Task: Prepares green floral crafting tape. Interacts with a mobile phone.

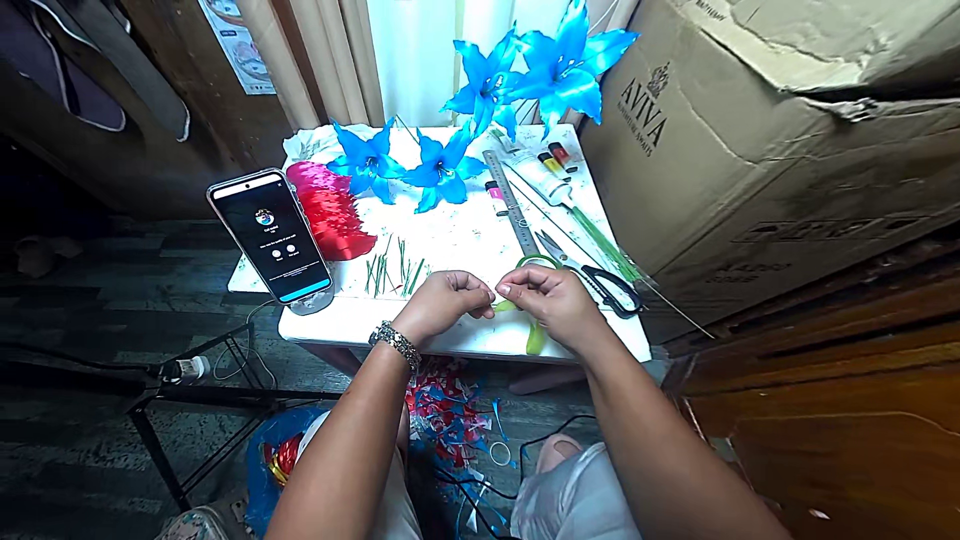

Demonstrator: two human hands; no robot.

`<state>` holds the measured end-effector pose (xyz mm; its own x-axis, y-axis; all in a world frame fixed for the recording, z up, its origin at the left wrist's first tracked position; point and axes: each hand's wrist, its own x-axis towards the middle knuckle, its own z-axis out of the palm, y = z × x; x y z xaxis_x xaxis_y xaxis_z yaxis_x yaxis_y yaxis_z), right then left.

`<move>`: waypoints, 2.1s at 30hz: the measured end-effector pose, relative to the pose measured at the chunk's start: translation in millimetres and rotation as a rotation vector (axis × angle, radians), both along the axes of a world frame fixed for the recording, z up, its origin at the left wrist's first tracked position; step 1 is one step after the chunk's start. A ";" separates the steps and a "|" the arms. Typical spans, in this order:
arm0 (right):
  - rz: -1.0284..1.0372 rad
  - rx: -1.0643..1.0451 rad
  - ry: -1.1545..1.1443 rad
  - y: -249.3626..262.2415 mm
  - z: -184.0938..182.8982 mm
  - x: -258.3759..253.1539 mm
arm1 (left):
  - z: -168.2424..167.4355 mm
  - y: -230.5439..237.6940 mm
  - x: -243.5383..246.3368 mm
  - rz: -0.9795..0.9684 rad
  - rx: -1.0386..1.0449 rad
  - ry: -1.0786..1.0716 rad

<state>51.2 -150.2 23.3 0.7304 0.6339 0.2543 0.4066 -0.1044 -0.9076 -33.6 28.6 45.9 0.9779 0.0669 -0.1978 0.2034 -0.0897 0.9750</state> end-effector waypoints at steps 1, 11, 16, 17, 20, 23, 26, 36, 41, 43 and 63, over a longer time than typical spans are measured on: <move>-0.008 -0.010 0.002 0.0 1.4 -1.5 | 0.1 1.6 -0.7 0.003 0.031 -0.005; -0.055 -0.002 0.015 -1.8 -2.3 2.3 | 34.9 139.2 -42.7 1.197 0.906 -0.734; -0.057 -0.033 0.057 3.8 -3.1 1.9 | 32.7 151.5 -34.1 1.234 0.440 -0.476; -0.058 -0.040 0.060 4.7 -2.9 1.8 | 31.5 151.3 -30.6 1.231 0.428 -0.457; -0.061 -0.049 0.063 6.3 -2.9 1.8 | 31.3 150.2 -24.0 1.275 0.466 -0.414; -0.069 -0.052 0.062 3.8 -4.3 2.7 | 32.5 147.8 -21.1 1.323 0.533 -0.354; -0.069 -0.052 0.064 0.4 -6.6 4.7 | 34.5 145.2 -19.8 1.347 0.572 -0.291; -0.090 -0.072 0.043 -6.1 -7.6 5.3 | 23.3 149.1 -84.7 1.194 0.259 -0.405; -0.113 -0.010 0.101 -0.9 -10.9 1.5 | 7.0 164.0 -110.5 1.018 0.110 -0.309; -0.129 0.072 0.188 2.8 -14.3 0.3 | 3.6 173.1 -116.5 0.919 0.164 -0.297; -0.105 0.055 0.097 8.5 -38.8 -0.5 | -4.9 181.4 -103.0 0.541 0.356 0.135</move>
